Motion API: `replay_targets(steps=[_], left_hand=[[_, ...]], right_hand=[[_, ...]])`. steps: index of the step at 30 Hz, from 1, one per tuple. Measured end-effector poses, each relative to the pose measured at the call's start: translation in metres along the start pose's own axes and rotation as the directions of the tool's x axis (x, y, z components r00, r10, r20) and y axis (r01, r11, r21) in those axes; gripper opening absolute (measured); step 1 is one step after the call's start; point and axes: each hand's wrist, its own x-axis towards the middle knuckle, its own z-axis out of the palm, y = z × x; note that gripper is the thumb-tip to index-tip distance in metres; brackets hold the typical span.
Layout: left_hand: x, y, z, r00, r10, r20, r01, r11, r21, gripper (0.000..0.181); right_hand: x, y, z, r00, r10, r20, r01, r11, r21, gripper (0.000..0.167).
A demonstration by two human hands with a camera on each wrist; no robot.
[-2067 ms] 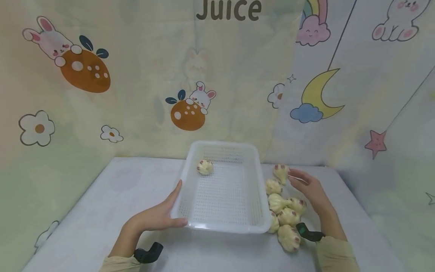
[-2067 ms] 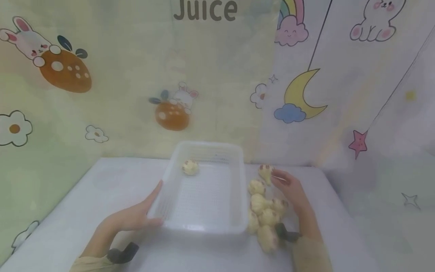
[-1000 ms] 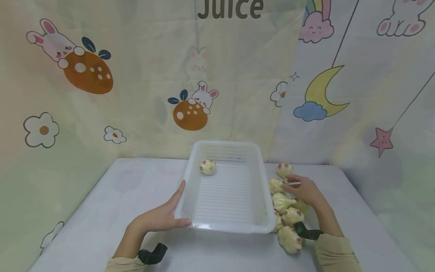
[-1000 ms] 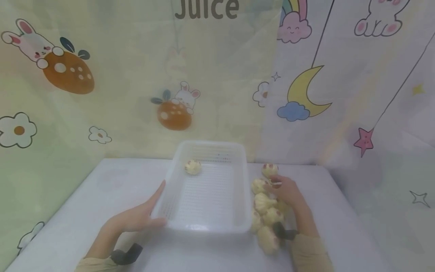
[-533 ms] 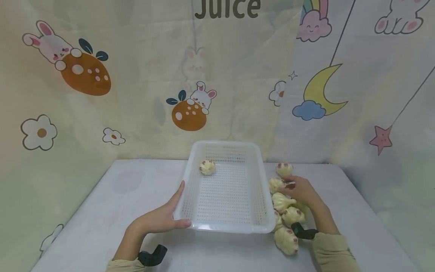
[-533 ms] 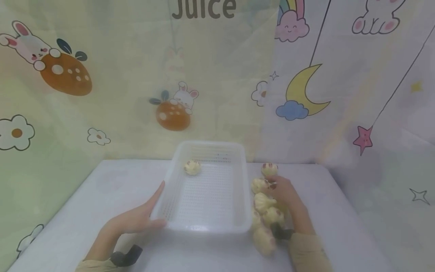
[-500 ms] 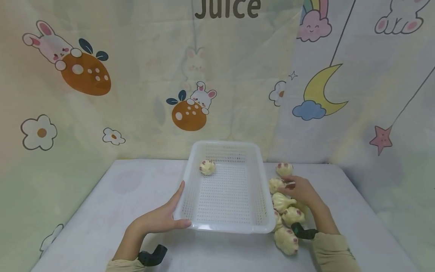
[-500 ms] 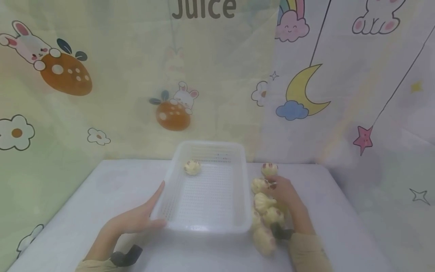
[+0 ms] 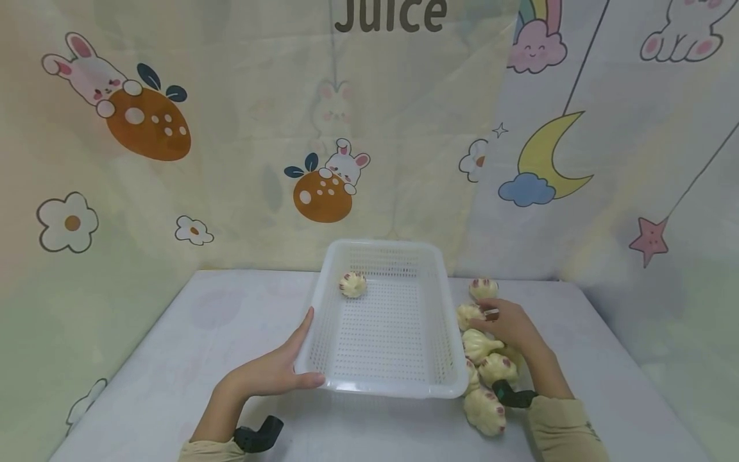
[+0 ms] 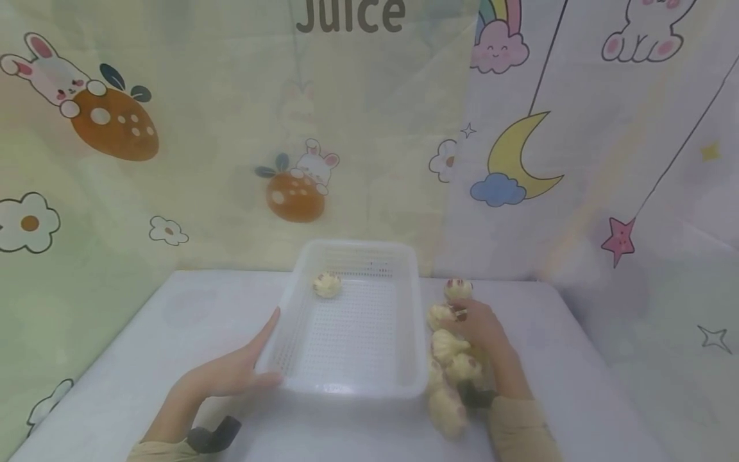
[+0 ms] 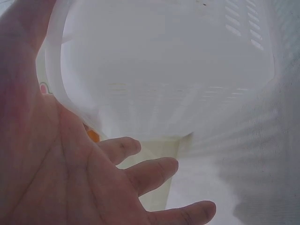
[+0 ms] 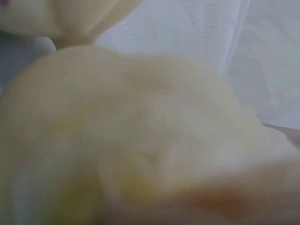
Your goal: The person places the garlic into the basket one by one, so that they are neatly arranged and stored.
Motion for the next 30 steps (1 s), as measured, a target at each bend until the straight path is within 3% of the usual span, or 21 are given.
replay_targets(steps=[15,30], left_hand=[[-0.001,0.006,0.0,1.0,0.005,0.007,-0.005,1.0,-0.013,0.116],[0.0,-0.001,-0.001,1.0,0.005,0.011,-0.005,1.0,-0.003,0.112]], right_hand=[[-0.001,-0.006,0.003,0.999,-0.011,-0.04,0.011,1.0,-0.006,0.065],[-0.005,-0.015,0.003,1.0,0.005,-0.03,-0.003,0.999,0.043,0.06]])
